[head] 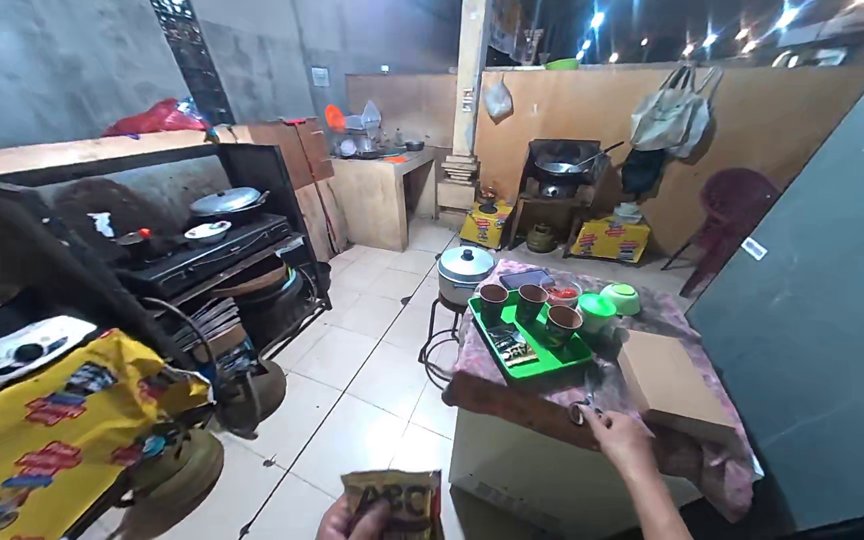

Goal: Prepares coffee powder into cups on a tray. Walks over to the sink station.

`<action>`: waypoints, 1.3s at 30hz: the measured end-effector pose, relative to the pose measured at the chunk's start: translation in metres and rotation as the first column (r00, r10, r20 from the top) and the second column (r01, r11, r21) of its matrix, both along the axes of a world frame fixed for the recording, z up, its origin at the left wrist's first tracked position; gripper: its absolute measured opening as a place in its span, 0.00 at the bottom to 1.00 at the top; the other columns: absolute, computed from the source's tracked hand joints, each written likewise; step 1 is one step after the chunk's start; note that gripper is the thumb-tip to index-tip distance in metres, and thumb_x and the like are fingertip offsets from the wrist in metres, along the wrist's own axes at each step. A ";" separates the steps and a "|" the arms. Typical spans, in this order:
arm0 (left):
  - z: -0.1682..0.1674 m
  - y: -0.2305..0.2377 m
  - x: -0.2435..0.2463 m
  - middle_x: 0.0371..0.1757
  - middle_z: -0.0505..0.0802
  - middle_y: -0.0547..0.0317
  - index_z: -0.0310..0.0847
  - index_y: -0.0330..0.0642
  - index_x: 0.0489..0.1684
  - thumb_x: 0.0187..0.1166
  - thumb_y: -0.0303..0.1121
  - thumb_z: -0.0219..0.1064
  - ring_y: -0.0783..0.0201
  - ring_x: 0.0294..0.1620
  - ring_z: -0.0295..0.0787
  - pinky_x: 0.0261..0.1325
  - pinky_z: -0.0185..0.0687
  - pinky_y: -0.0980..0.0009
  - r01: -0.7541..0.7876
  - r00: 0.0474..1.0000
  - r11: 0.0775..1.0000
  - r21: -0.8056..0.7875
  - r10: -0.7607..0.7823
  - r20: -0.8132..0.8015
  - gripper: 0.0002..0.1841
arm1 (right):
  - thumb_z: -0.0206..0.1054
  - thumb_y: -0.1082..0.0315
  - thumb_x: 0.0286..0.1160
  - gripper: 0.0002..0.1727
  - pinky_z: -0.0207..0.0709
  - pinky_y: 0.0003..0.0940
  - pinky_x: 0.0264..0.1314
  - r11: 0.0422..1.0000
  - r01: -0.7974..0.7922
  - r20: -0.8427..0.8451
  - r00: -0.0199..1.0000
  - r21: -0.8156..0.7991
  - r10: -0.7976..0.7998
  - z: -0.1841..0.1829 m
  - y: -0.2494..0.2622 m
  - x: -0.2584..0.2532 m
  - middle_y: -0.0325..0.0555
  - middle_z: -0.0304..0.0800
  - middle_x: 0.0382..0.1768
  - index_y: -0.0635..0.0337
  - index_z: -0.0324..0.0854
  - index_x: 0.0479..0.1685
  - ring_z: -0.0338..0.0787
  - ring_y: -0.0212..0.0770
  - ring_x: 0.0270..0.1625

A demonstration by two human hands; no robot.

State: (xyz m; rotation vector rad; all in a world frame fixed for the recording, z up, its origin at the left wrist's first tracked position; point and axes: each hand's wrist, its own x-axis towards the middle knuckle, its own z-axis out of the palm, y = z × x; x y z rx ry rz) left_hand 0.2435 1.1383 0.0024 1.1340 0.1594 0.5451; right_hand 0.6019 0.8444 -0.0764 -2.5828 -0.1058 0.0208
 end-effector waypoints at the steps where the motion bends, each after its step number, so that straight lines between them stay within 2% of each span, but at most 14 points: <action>1: 0.000 0.016 0.013 0.46 0.98 0.61 0.88 0.47 0.53 0.86 0.29 0.62 0.68 0.46 0.95 0.55 0.92 0.64 0.032 0.999 0.999 -0.010 -0.032 0.004 0.09 | 0.71 0.43 0.77 0.31 0.77 0.69 0.59 0.999 0.028 0.011 1.000 -0.041 -0.027 0.004 0.001 -0.004 0.69 0.91 0.40 0.71 0.89 0.33 0.90 0.67 0.49; 5: 0.004 0.076 0.062 0.46 0.98 0.59 0.88 0.43 0.54 0.84 0.28 0.63 0.67 0.46 0.96 0.55 0.92 0.65 0.201 0.980 0.978 -0.055 -0.200 0.021 0.09 | 0.78 0.45 0.70 0.28 0.76 0.70 0.63 0.982 0.151 0.044 0.988 -0.112 -0.147 0.017 0.008 -0.019 0.69 0.92 0.44 0.68 0.91 0.35 0.90 0.68 0.54; 8: 0.006 0.112 0.098 0.46 0.98 0.56 0.87 0.40 0.54 0.83 0.32 0.68 0.65 0.45 0.96 0.54 0.93 0.63 0.297 0.955 0.951 -0.081 -0.298 0.006 0.09 | 0.77 0.47 0.72 0.26 0.77 0.71 0.60 0.977 0.193 0.114 0.976 -0.086 -0.183 0.024 0.020 -0.022 0.68 0.92 0.40 0.68 0.91 0.37 0.90 0.69 0.51; 13: 0.003 0.140 0.157 0.45 0.97 0.52 0.83 0.36 0.54 0.83 0.28 0.66 0.61 0.45 0.97 0.54 0.94 0.61 0.372 0.925 0.919 -0.127 -0.378 -0.023 0.09 | 0.66 0.46 0.81 0.24 0.77 0.71 0.61 0.891 0.252 -0.052 0.955 -0.377 -0.292 0.056 0.048 -0.006 0.63 0.94 0.53 0.56 0.92 0.58 0.90 0.67 0.60; 16: -0.001 0.147 0.188 0.45 0.98 0.53 0.82 0.37 0.55 0.84 0.27 0.63 0.62 0.44 0.97 0.54 0.94 0.61 0.405 0.910 0.905 -0.130 -0.413 -0.038 0.08 | 0.65 0.50 0.82 0.20 0.78 0.68 0.57 0.848 0.273 -0.016 0.949 -0.454 -0.314 0.078 0.069 -0.012 0.59 0.95 0.51 0.55 0.92 0.54 0.92 0.64 0.57; 20: -0.008 0.147 0.232 0.44 0.98 0.53 0.81 0.37 0.56 0.87 0.26 0.59 0.62 0.44 0.97 0.53 0.94 0.61 0.425 0.898 0.897 -0.126 -0.435 -0.072 0.08 | 0.67 0.54 0.80 0.15 0.85 0.64 0.46 0.952 0.123 0.192 0.979 -0.279 -0.070 0.075 0.116 0.000 0.52 0.95 0.44 0.54 0.93 0.46 0.94 0.58 0.48; 23: -0.010 0.141 0.266 0.44 0.97 0.52 0.81 0.35 0.55 0.86 0.26 0.59 0.61 0.44 0.97 0.53 0.94 0.61 0.459 0.882 0.883 -0.100 -0.466 -0.068 0.08 | 0.67 0.48 0.79 0.24 0.79 0.61 0.65 0.952 0.021 0.003 1.000 -0.306 -0.021 0.062 0.156 0.040 0.57 0.91 0.58 0.58 0.90 0.59 0.88 0.60 0.64; 26: -0.007 0.133 0.293 0.45 0.97 0.53 0.82 0.36 0.55 0.85 0.25 0.62 0.62 0.44 0.97 0.54 0.94 0.61 0.489 0.868 0.869 -0.078 -0.494 -0.056 0.08 | 0.68 0.39 0.73 0.37 0.70 0.61 0.72 0.910 0.014 -0.135 0.988 -0.413 -0.077 0.046 0.176 0.071 0.63 0.85 0.65 0.67 0.85 0.63 0.81 0.62 0.72; 28: -0.008 0.128 0.306 0.45 0.97 0.54 0.82 0.36 0.56 0.85 0.25 0.61 0.62 0.45 0.97 0.55 0.93 0.61 0.504 0.860 0.860 -0.073 -0.508 -0.053 0.08 | 0.73 0.41 0.68 0.37 0.71 0.60 0.72 0.921 0.039 -0.173 0.978 -0.386 -0.114 0.042 0.179 0.079 0.61 0.85 0.64 0.66 0.84 0.64 0.82 0.60 0.70; 31: -0.011 0.124 0.324 0.45 0.97 0.54 0.82 0.35 0.56 0.85 0.24 0.60 0.62 0.46 0.96 0.56 0.93 0.61 0.524 0.845 0.847 -0.088 -0.530 -0.068 0.08 | 0.72 0.53 0.70 0.25 0.74 0.59 0.69 0.965 0.092 -0.234 0.960 -0.246 -0.151 0.046 0.175 0.078 0.55 0.91 0.55 0.59 0.83 0.61 0.89 0.56 0.62; 33: -0.011 0.124 0.337 0.45 0.97 0.55 0.81 0.35 0.56 0.85 0.23 0.59 0.63 0.46 0.96 0.56 0.92 0.62 0.551 0.828 0.831 -0.070 -0.556 -0.075 0.09 | 0.68 0.60 0.73 0.16 0.82 0.56 0.56 0.990 0.126 -0.167 0.977 -0.062 -0.134 0.051 0.171 0.071 0.51 0.93 0.43 0.56 0.83 0.56 0.93 0.52 0.50; 35: -0.009 0.127 0.351 0.46 0.97 0.56 0.82 0.36 0.56 0.85 0.22 0.60 0.64 0.46 0.96 0.57 0.92 0.62 0.580 0.812 0.814 -0.037 -0.581 -0.058 0.09 | 0.67 0.61 0.75 0.11 0.86 0.47 0.48 0.979 0.120 0.052 0.990 0.162 -0.130 0.053 0.167 0.061 0.41 0.92 0.37 0.53 0.86 0.51 0.92 0.41 0.41; 37: -0.006 0.128 0.364 0.45 0.97 0.58 0.83 0.38 0.55 0.84 0.23 0.61 0.65 0.46 0.96 0.56 0.93 0.63 0.597 0.802 0.802 -0.005 -0.597 -0.025 0.09 | 0.66 0.62 0.77 0.09 0.88 0.38 0.53 0.969 0.029 0.340 0.933 0.245 -0.114 0.062 0.164 0.055 0.30 0.95 0.40 0.48 0.90 0.47 0.93 0.30 0.45; 39: -0.003 0.127 0.376 0.45 0.97 0.60 0.83 0.38 0.54 0.83 0.23 0.62 0.67 0.46 0.96 0.57 0.92 0.65 0.600 0.799 0.799 0.031 -0.601 0.014 0.09 | 0.63 0.62 0.81 0.11 0.87 0.34 0.59 0.986 -0.040 0.487 0.873 0.160 -0.043 0.078 0.162 0.052 0.26 0.95 0.44 0.43 0.92 0.46 0.92 0.26 0.51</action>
